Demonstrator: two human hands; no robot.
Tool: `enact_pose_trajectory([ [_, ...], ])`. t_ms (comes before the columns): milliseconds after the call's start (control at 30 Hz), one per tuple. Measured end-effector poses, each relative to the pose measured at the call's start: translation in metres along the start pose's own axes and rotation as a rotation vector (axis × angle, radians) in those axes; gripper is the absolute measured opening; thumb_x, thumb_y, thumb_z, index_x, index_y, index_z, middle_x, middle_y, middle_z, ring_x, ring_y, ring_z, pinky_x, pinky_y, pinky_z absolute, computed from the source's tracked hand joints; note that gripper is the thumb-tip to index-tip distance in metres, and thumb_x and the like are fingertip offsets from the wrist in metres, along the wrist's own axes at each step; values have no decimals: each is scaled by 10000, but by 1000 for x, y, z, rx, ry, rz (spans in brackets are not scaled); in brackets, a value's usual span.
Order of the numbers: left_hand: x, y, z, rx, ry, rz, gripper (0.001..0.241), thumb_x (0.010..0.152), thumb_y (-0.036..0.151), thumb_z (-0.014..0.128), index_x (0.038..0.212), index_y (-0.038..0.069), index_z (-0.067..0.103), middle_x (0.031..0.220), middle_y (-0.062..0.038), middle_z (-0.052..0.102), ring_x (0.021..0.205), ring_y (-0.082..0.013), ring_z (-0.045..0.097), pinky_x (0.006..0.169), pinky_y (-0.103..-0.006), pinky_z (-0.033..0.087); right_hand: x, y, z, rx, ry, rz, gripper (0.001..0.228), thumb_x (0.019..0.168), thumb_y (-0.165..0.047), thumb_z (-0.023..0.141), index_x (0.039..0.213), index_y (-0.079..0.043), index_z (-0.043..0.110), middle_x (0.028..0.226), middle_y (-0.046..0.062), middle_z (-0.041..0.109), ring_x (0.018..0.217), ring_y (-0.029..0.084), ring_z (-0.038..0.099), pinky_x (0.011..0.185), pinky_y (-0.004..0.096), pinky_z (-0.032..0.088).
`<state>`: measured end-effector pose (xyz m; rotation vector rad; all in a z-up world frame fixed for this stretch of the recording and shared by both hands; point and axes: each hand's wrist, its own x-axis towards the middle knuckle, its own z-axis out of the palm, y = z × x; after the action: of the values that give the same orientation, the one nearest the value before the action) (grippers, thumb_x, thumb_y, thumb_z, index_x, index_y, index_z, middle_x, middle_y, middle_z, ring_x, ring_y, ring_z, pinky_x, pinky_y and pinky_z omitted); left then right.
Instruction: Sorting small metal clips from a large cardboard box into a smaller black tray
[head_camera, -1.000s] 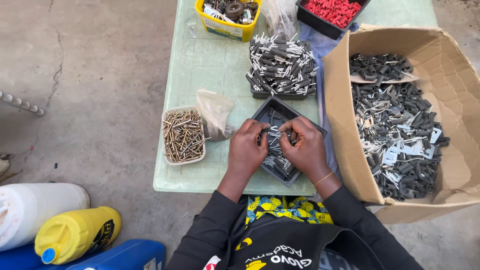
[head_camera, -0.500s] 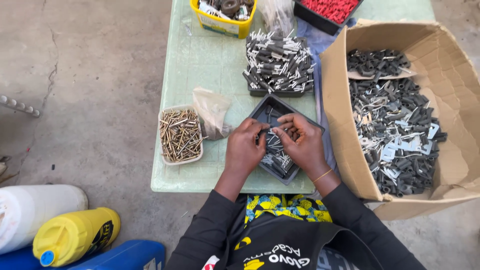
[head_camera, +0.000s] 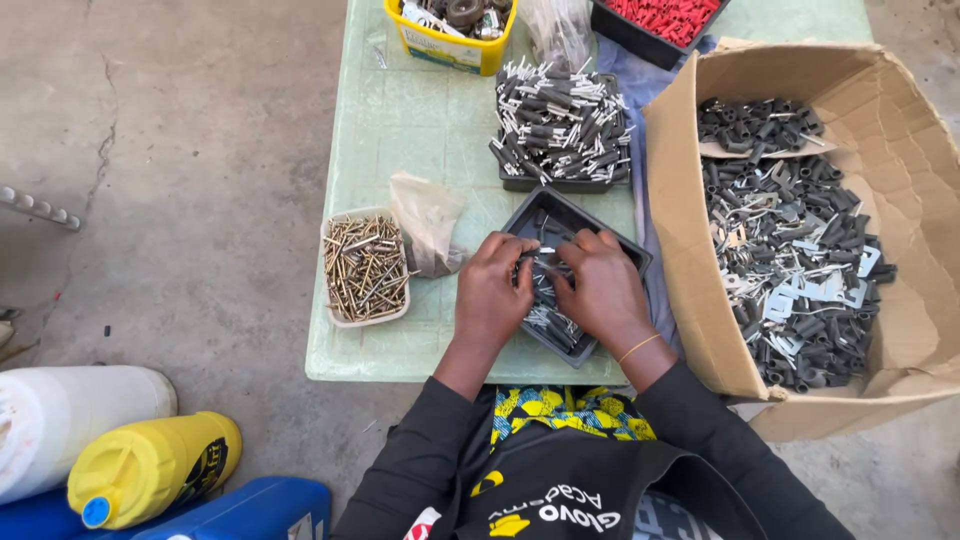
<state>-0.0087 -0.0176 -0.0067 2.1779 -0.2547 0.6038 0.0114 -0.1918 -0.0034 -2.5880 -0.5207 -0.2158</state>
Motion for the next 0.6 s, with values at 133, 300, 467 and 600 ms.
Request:
enact_pose_trajectory([
  [133,-3,-3,2,19,-2,13,199,831,41,724,1004,131,765,916,-32,693,874,-314,741,732,-404,625,-4,7,5,40,-26,-6,134,833,-224,742,911,-151,660,878,69,593,915,354,623,760,480,564],
  [300,-1,-4,1,29,-8,5,207,817,51,728,999,143,767,903,-31,698,867,-309,743,722,-405,622,0,10,8,127,-33,64,123,855,-182,729,947,-155,652,856,98,653,949,377,676,805,505,561],
  [467,1,0,-2,32,-23,4,208,819,40,726,997,140,767,901,-43,699,841,-326,739,701,-418,622,0,2,1,96,-176,128,172,838,-211,726,982,-134,672,1005,132,678,971,447,675,793,568,569],
  [600,-2,-1,2,70,-18,6,193,818,67,730,990,146,769,909,-26,700,832,-299,749,697,-389,631,-2,1,-3,155,-128,140,124,874,-224,696,951,-138,649,898,141,640,890,455,678,740,568,564],
])
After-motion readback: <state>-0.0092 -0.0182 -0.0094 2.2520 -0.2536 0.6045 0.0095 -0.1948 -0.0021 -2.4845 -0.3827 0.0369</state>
